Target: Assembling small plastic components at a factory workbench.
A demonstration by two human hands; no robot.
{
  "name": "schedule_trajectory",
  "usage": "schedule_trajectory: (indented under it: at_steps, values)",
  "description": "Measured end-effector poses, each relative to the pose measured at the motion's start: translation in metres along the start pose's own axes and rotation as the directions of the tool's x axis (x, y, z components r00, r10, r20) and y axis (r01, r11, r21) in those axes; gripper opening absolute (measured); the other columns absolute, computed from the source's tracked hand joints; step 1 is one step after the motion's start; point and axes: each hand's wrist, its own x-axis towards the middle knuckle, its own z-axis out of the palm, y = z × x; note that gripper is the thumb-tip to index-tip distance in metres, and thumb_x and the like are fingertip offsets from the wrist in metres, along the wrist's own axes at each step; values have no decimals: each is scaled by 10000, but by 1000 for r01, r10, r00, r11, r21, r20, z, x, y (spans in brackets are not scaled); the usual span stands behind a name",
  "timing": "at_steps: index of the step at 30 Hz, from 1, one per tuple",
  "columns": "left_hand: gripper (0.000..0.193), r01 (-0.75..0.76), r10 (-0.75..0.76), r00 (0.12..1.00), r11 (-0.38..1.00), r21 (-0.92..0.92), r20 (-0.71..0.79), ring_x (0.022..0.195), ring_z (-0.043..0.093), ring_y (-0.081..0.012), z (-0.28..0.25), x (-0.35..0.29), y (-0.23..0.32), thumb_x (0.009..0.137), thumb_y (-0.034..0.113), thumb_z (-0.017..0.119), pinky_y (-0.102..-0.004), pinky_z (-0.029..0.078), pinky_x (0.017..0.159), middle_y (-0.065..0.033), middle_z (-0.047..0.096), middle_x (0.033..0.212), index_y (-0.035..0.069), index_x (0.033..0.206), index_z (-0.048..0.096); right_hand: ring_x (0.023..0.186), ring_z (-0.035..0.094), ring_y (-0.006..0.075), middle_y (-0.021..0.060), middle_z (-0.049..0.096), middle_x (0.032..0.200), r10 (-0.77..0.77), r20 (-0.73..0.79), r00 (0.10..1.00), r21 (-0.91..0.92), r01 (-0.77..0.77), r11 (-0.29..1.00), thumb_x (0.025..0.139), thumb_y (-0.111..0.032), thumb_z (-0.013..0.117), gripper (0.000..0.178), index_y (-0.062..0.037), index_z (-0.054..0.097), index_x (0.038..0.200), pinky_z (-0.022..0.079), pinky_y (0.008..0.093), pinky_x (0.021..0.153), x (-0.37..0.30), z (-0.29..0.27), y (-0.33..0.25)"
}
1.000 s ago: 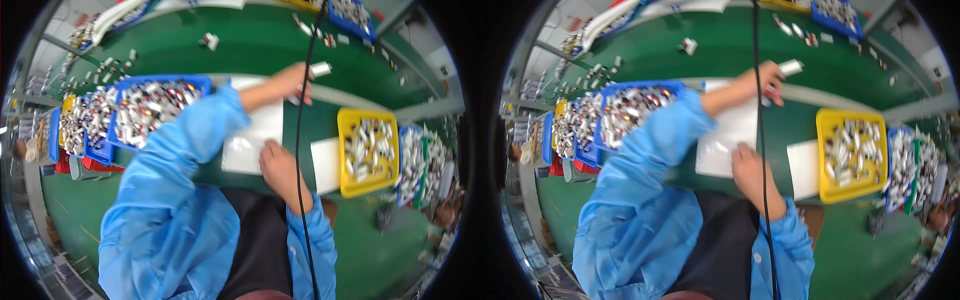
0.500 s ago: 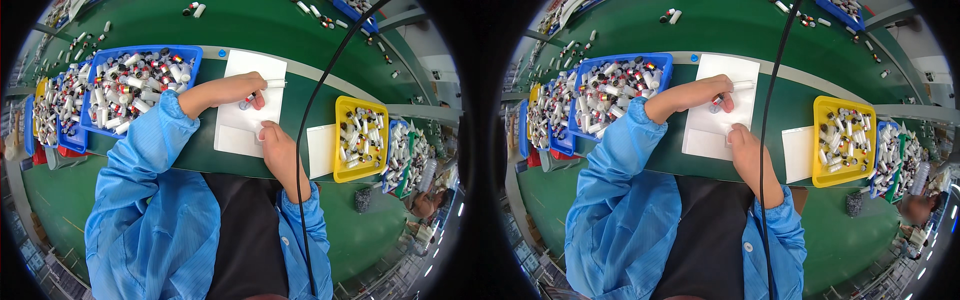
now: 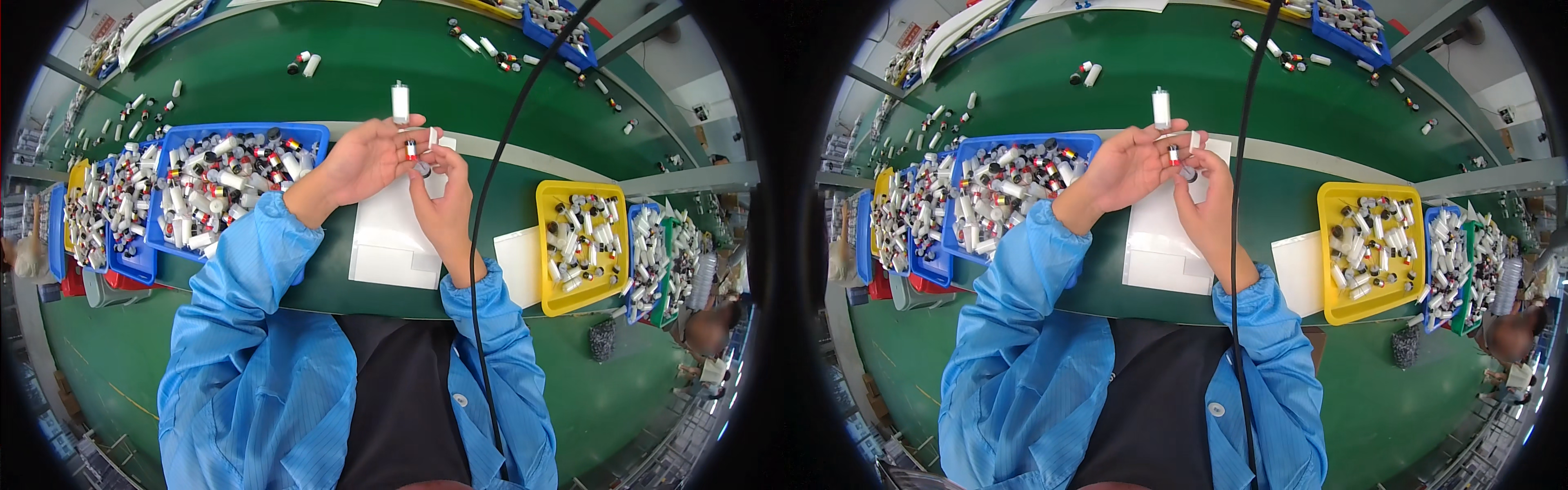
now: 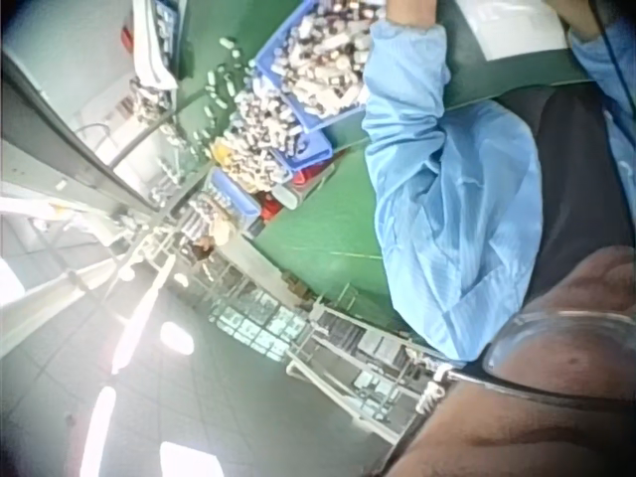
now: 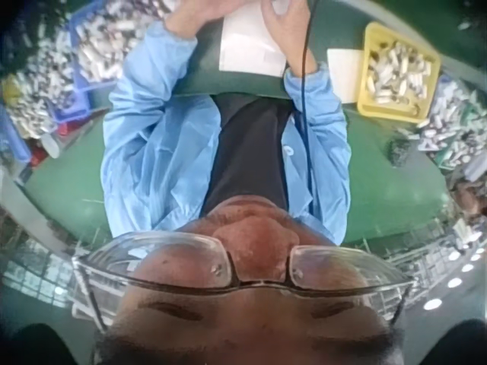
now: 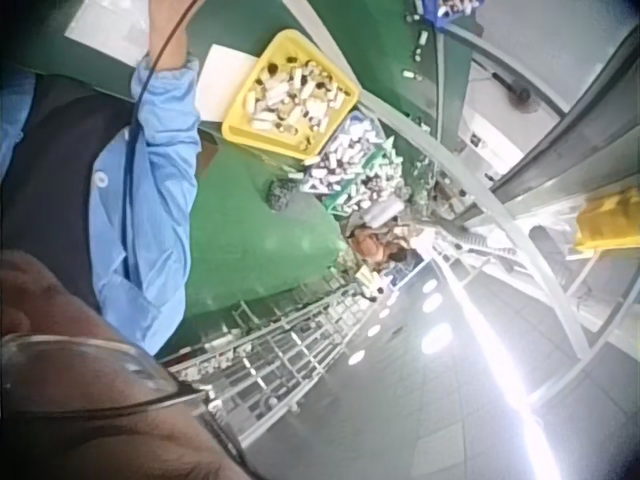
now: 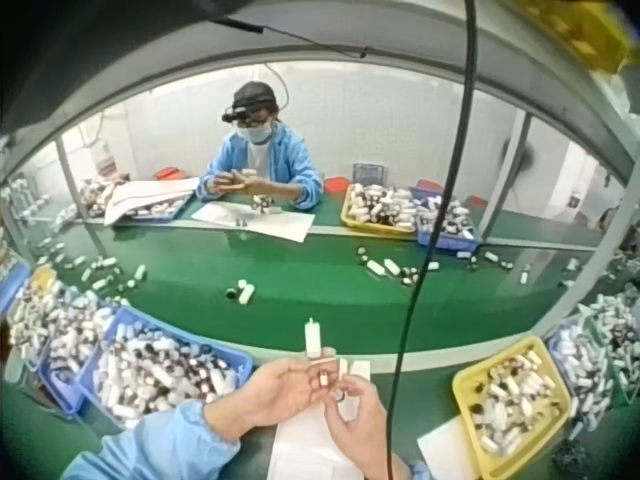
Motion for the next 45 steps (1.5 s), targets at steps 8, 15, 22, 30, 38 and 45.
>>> schedule_trajectory:
  at_steps: [8, 15, 22, 30, 38, 45]
  values:
    - [454, 95, 32, 974, 840, 535, -223, 1168, 615, -203, 4, -1, -9, 980, 20, 563, -320, 496, 1007, -143, 625, 1284, 32, 1416, 436, 993, 601, 172, 98, 634, 1063, 32, -75, 997, 84, -26, 996, 860, 7, 719, 508, -19, 438, 1282, 462, 318, 926, -8, -5, 12]
    - [436, -18, 177, 970, 736, 677, -167, 1112, 626, -168, -1, 0, -8, 983, -13, 540, -308, 502, 994, -129, 641, 1245, 19, 1408, 446, 939, 592, 166, 65, 645, 968, 98, -115, 989, 210, -72, 975, 851, -58, 748, 323, -26, 569, 1118, 471, 322, 864, -7, -6, 11]
    - [438, -56, 189, 978, 627, 777, -82, 1191, 592, -177, -2, 2, -14, 965, -72, 497, -323, 488, 1014, -124, 601, 1271, 7, 1394, 461, 855, 548, 59, 6, 635, 911, 431, 164, 887, 656, -424, 624, 937, -83, 690, 108, -19, 631, 1000, 426, 222, 787, 7, -19, 4]
    - [520, -85, 175, 985, 532, 842, -10, 1229, 573, -187, 0, 1, -16, 904, -148, 459, -330, 470, 1041, -118, 580, 1289, 0, 1402, 453, 848, 557, 60, 11, 663, 926, 517, 286, 807, 618, -568, 544, 959, -131, 662, 121, -16, 648, 993, 426, 213, 785, 12, -14, 7]
    - [532, -74, 137, 991, 543, 837, -2, 1249, 559, -189, 9, -4, -14, 906, -117, 508, -319, 458, 1040, -119, 582, 1287, -5, 1421, 437, 786, 564, 49, 10, 668, 893, 520, 150, 841, 601, -495, 628, 952, -102, 672, 105, -9, 642, 989, 438, 202, 735, 8, -6, 8]
    - [458, -78, 121, 993, 638, 766, 0, 1180, 595, -163, 0, -2, -13, 988, -15, 532, -306, 475, 1015, -134, 622, 1282, -7, 1435, 434, 780, 591, 55, 21, 681, 891, 437, 131, 890, 557, -431, 710, 963, -94, 662, 105, -7, 619, 1003, 459, 203, 713, 9, -5, 8]
